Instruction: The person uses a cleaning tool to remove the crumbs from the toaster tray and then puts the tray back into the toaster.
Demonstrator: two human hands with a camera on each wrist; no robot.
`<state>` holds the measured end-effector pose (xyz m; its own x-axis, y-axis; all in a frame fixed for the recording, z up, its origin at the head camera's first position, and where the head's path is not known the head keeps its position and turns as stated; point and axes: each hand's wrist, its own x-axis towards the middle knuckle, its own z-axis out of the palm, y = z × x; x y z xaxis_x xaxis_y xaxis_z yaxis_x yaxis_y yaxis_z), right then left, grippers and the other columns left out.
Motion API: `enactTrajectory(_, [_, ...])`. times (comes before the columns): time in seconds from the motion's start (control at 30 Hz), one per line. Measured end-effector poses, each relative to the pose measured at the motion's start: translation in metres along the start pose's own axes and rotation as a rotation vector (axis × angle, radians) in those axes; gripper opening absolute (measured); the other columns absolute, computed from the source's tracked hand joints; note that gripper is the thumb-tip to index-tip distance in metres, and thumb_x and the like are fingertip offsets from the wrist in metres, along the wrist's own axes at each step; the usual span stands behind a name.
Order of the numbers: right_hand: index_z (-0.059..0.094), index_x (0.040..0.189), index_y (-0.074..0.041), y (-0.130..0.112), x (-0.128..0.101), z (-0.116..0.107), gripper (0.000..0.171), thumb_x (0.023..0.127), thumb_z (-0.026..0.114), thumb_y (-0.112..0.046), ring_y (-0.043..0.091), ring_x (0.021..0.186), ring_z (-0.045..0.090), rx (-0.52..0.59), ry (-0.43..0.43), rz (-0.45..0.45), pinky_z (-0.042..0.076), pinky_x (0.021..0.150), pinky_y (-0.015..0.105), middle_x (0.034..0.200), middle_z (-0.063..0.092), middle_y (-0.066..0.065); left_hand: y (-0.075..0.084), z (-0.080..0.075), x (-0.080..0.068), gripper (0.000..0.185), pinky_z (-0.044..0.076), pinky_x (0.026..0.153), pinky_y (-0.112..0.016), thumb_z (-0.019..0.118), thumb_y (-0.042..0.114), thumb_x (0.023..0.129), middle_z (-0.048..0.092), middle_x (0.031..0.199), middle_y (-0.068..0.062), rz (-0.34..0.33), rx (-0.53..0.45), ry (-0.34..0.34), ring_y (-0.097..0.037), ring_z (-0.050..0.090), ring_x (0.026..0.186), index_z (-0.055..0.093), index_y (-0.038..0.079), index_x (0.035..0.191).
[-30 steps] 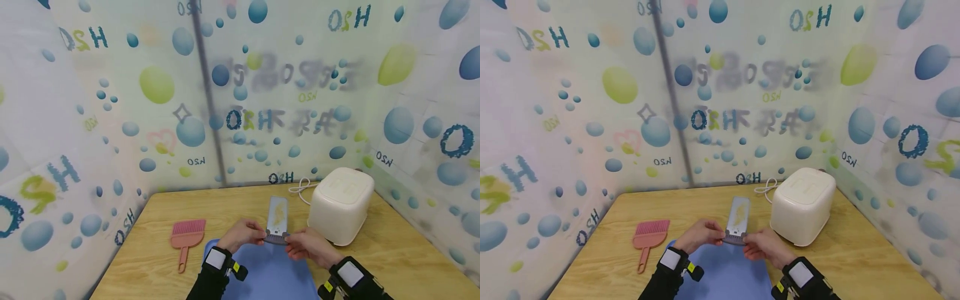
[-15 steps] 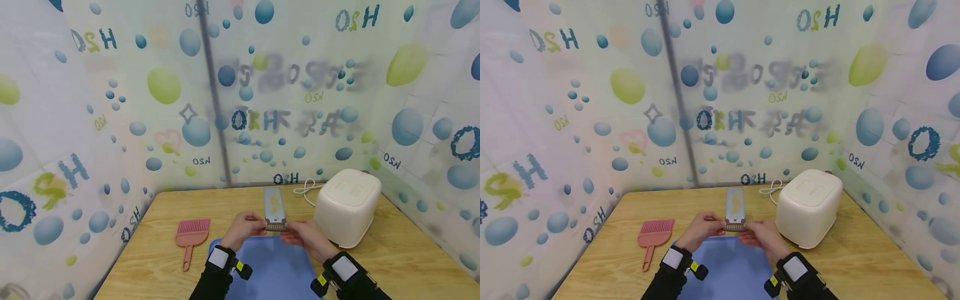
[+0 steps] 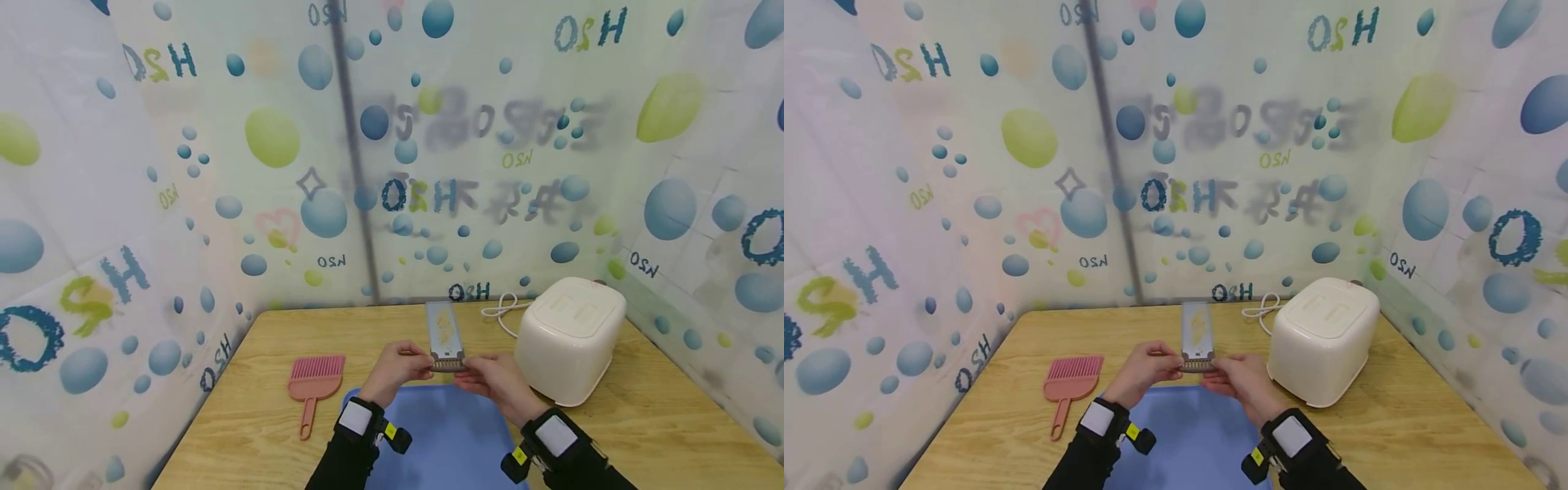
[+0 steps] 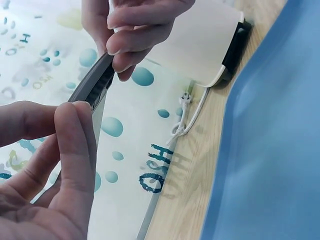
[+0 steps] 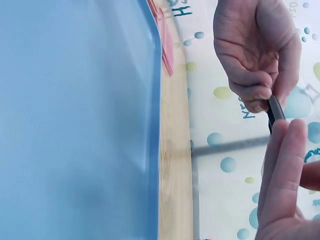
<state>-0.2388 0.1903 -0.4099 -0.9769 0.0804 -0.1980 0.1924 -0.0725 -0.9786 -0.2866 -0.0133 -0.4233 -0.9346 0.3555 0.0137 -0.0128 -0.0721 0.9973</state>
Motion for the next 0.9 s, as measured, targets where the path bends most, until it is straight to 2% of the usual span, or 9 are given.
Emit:
enactTrajectory(0.17, [0.055, 0.130, 0.014, 0.001, 0.002, 0.006, 0.037, 0.103, 0.058, -0.012, 0.024, 0.081, 0.075, 0.064, 0.008, 0.001, 0.061, 0.075, 0.034, 0.098, 0.074, 0.020, -0.001, 0.000, 0.000, 0.011, 0.061, 0.077, -0.032, 0.072, 0.004, 0.092, 0.068, 0.092, -0.014, 0.004, -0.019, 0.015, -0.017, 0.071, 0.075, 0.066, -0.005, 0.092])
enactTrajectory(0.37, [0.044, 0.139, 0.015, 0.003, 0.004, 0.011, 0.044, 0.105, 0.055, -0.010, 0.023, 0.083, 0.075, 0.172, 0.007, 0.018, 0.061, 0.078, 0.034, 0.101, 0.074, 0.020, -0.004, 0.007, 0.000, 0.011, 0.061, 0.077, -0.032, 0.073, 0.005, 0.091, 0.068, 0.091, -0.012, -0.003, -0.050, 0.021, -0.017, 0.072, 0.076, 0.067, -0.004, 0.093])
enactTrajectory(0.63, [0.036, 0.147, 0.014, 0.004, 0.007, 0.007, 0.050, 0.110, 0.046, -0.017, 0.023, 0.090, 0.074, 0.175, -0.001, 0.004, 0.060, 0.083, 0.036, 0.109, 0.070, 0.020, -0.003, 0.019, -0.004, 0.013, 0.061, 0.077, -0.032, 0.074, 0.006, 0.091, 0.068, 0.090, -0.011, 0.008, -0.045, 0.033, -0.016, 0.071, 0.076, 0.066, -0.004, 0.093])
enactTrajectory(0.9, [0.038, 0.148, 0.011, 0.001, 0.006, -0.001, 0.048, 0.111, 0.042, -0.019, 0.018, 0.085, 0.074, 0.182, 0.012, -0.011, 0.061, 0.079, 0.032, 0.102, 0.071, 0.013, 0.000, 0.024, -0.006, 0.017, 0.061, 0.078, -0.031, 0.075, 0.010, 0.092, 0.070, 0.089, -0.009, 0.015, -0.026, -0.002, -0.014, 0.071, 0.077, 0.070, -0.004, 0.098])
